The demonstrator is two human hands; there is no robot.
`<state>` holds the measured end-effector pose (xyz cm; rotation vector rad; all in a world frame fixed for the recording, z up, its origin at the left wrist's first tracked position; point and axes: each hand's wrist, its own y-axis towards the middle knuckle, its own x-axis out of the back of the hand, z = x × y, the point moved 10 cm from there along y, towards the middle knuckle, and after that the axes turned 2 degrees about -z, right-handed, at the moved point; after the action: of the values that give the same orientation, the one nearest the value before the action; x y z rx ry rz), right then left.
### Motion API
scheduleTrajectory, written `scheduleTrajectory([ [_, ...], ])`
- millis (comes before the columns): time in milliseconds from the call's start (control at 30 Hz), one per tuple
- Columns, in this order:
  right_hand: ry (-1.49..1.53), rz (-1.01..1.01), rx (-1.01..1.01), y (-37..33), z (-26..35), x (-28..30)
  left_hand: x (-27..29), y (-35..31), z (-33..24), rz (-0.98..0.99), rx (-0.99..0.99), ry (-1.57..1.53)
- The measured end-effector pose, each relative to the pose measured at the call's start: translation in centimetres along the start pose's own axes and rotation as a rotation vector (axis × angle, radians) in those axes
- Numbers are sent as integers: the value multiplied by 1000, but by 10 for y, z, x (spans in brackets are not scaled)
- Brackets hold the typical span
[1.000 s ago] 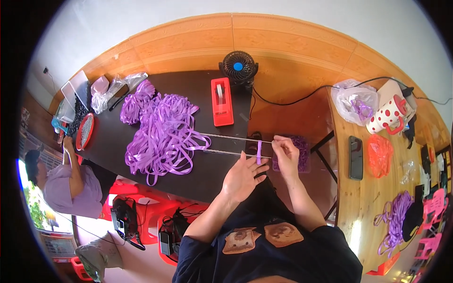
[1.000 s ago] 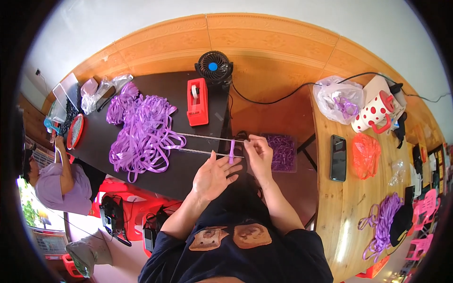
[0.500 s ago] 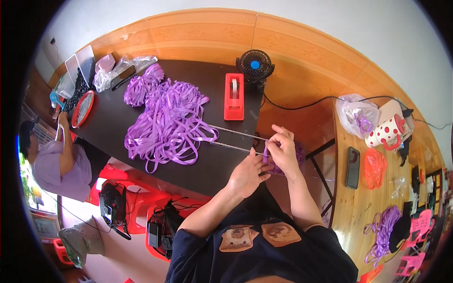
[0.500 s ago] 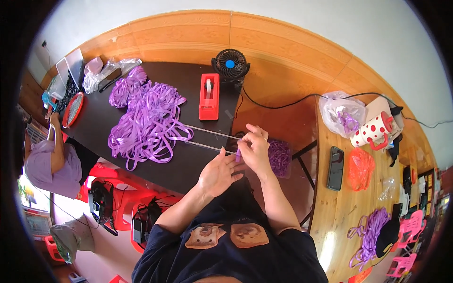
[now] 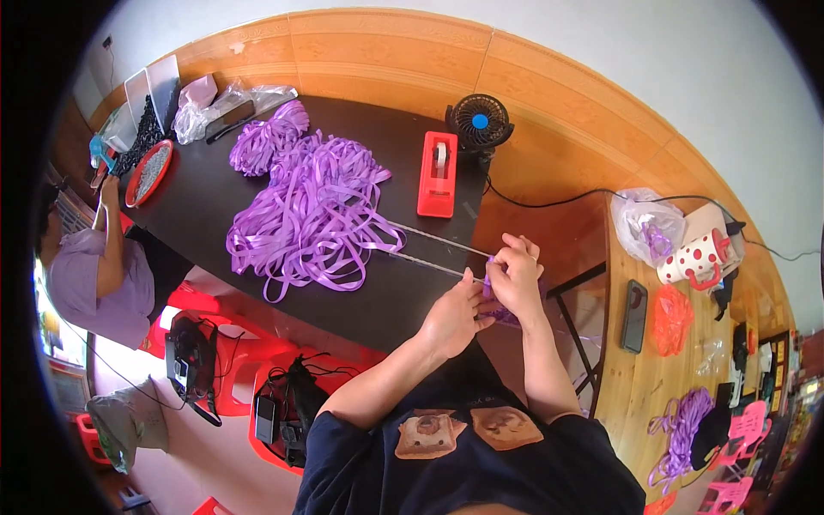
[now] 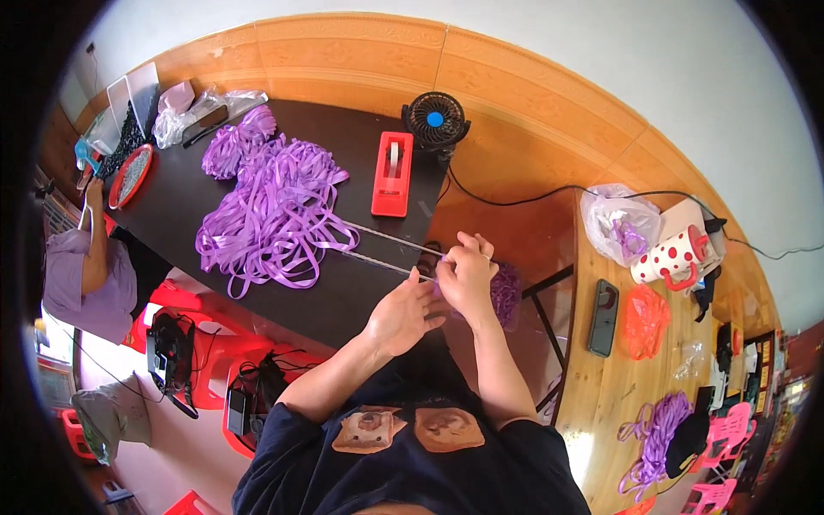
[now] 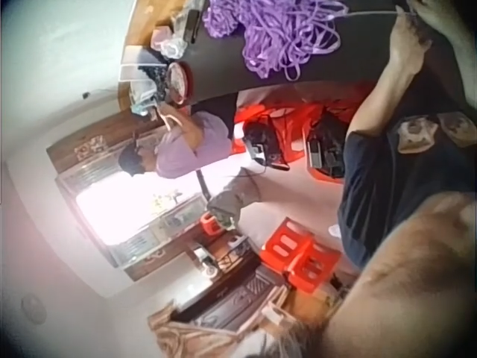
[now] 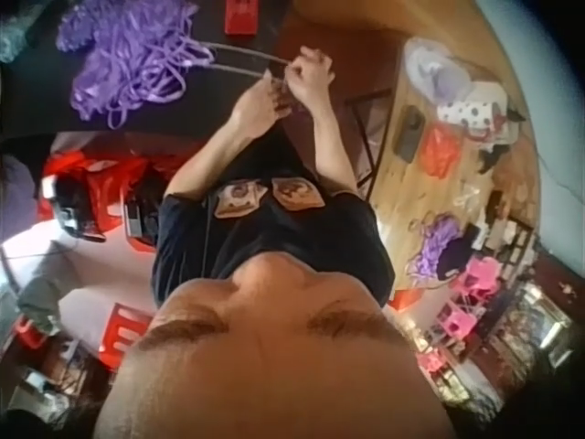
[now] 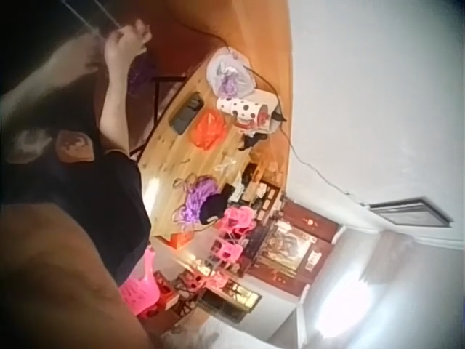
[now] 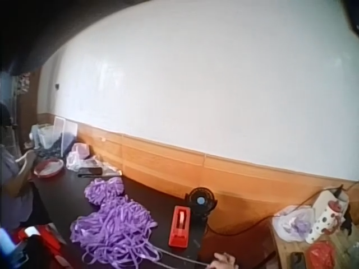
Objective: Assemble purple ribbon straps by wrapping them around a metal fixture to measure and fold them.
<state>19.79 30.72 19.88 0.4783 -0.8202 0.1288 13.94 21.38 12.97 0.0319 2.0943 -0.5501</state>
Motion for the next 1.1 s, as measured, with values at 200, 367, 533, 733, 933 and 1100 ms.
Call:
scheduleTrajectory([
  [200, -37, 95, -49, 6, 4, -12, 0, 0, 0, -8, -13, -13],
  [367, 113, 86, -124, 0, -8, -7, 4, 2, 1, -4, -14, -28],
  [533, 197, 37, -157, -9, -22, -1, 3, 0, 1, -18, 2, -16],
  [733, 627, 57, -162, -15, -46, -17, 0, 3, -1, 16, -5, -6],
  [933, 1144, 128, -457, -27, -44, -29, -2, -1, -3, 22, 7, 2],
  [1100, 1415, 399, -684, -41, -67, -84, -5, -2, -3, 43, 10, 11],
])
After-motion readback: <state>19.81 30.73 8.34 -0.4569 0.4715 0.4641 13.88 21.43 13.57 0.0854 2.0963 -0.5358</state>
